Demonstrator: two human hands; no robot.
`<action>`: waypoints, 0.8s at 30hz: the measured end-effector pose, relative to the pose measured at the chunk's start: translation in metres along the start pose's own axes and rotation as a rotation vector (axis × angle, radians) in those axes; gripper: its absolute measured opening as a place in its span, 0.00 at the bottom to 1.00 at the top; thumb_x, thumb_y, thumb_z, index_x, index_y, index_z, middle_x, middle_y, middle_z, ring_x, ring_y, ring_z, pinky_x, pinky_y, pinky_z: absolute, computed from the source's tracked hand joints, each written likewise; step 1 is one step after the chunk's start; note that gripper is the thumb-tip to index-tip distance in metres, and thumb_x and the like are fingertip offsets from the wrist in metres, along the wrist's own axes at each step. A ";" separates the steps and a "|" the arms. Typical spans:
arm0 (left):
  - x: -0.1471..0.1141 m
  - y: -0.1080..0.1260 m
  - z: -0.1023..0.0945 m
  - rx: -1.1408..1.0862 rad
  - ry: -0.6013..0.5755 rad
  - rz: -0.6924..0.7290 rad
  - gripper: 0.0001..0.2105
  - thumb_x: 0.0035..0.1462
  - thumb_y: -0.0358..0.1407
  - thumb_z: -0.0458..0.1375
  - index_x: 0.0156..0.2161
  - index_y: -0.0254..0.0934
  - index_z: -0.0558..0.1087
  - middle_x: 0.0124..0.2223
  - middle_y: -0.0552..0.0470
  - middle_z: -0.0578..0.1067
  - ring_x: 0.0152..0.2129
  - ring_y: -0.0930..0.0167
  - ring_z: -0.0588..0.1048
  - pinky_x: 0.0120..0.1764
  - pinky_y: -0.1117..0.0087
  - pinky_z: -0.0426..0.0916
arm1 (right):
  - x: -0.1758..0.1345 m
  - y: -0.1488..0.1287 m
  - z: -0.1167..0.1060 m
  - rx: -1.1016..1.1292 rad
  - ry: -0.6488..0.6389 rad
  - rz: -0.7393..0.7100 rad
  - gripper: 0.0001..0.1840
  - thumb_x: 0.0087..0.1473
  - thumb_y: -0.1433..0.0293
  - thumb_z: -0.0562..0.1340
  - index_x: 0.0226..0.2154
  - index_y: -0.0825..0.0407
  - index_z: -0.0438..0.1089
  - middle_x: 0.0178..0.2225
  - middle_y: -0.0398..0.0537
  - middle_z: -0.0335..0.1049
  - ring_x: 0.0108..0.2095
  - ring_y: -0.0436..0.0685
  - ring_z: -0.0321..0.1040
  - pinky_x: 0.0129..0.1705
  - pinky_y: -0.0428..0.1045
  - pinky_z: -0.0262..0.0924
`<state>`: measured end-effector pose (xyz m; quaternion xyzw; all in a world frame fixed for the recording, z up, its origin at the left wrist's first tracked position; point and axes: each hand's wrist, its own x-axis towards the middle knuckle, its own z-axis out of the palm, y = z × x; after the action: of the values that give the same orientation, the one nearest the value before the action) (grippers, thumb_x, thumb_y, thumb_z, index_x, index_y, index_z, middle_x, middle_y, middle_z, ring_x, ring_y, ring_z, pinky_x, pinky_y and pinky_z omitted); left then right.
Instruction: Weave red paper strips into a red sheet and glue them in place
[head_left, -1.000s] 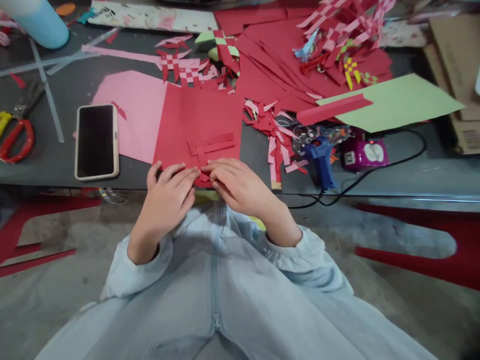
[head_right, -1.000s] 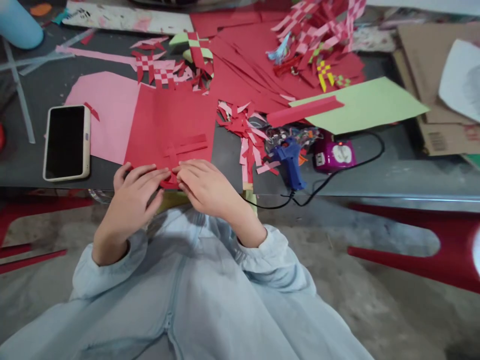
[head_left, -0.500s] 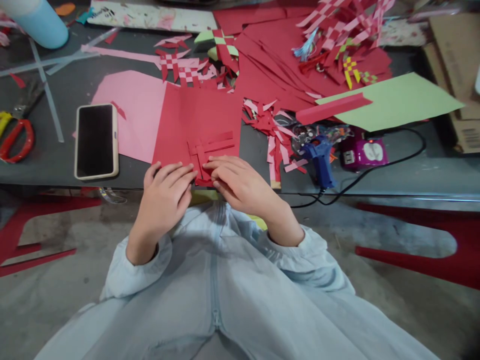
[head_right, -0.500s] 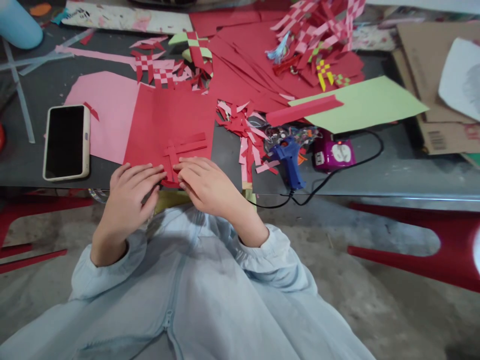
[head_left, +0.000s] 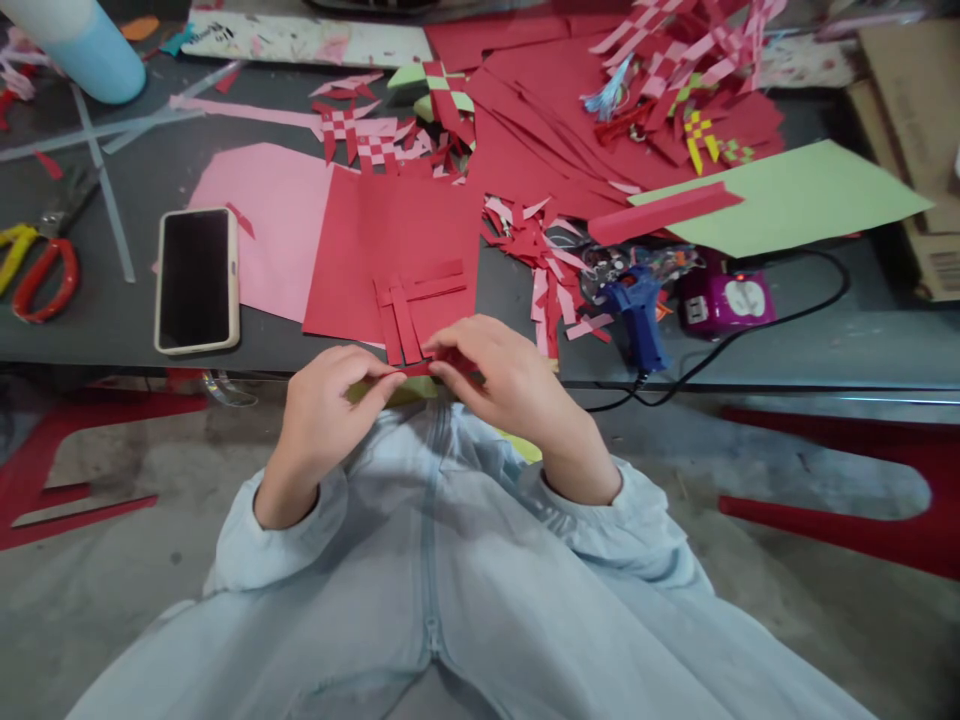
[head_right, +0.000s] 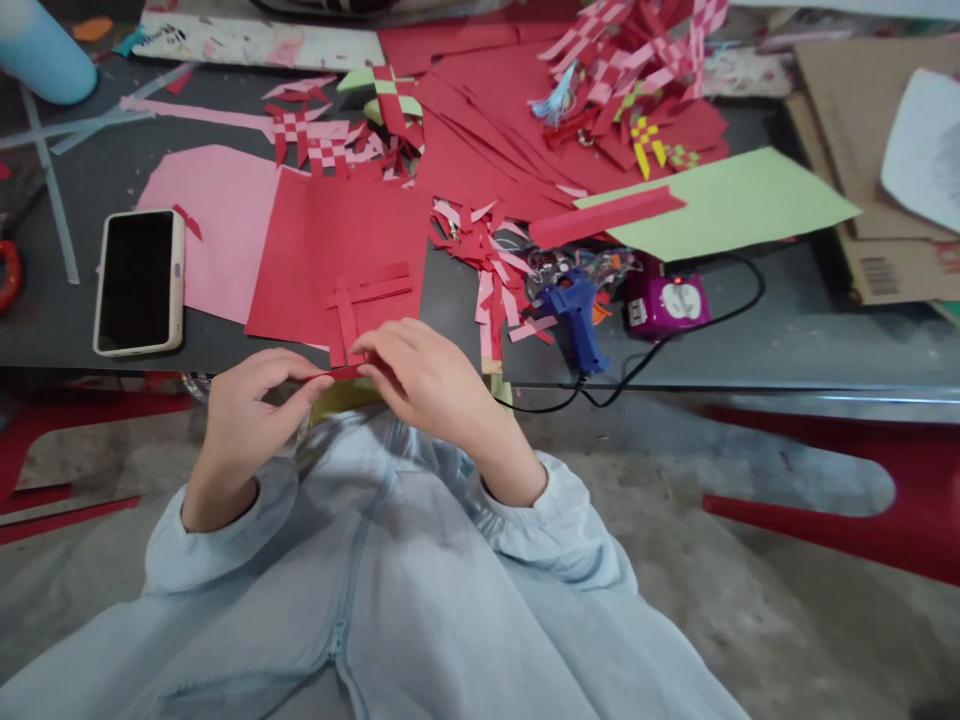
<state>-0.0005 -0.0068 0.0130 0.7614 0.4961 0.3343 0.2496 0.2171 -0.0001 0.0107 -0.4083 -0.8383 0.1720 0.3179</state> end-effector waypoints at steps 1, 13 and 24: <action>-0.001 0.000 0.001 -0.051 0.004 -0.061 0.08 0.59 0.36 0.63 0.29 0.39 0.78 0.30 0.53 0.80 0.29 0.71 0.77 0.34 0.70 0.69 | -0.002 0.001 0.000 0.014 0.032 0.025 0.08 0.65 0.70 0.57 0.45 0.52 0.70 0.36 0.51 0.77 0.38 0.58 0.71 0.42 0.54 0.66; 0.000 0.004 0.007 -0.514 0.005 -0.601 0.08 0.49 0.39 0.67 0.26 0.37 0.78 0.21 0.54 0.77 0.18 0.75 0.73 0.22 0.76 0.68 | -0.011 0.001 0.002 0.054 0.100 0.055 0.06 0.60 0.71 0.64 0.39 0.48 0.76 0.40 0.50 0.78 0.41 0.59 0.75 0.46 0.56 0.69; -0.008 0.005 0.008 -0.437 -0.014 -0.504 0.07 0.51 0.38 0.66 0.28 0.38 0.79 0.24 0.54 0.79 0.21 0.74 0.76 0.25 0.75 0.69 | -0.008 -0.006 0.006 0.149 0.018 0.102 0.10 0.62 0.62 0.62 0.34 0.51 0.75 0.36 0.51 0.79 0.38 0.58 0.75 0.43 0.53 0.67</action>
<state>0.0065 -0.0165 0.0090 0.5454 0.5837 0.3551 0.4854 0.2132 -0.0099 0.0062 -0.4272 -0.7984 0.2460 0.3459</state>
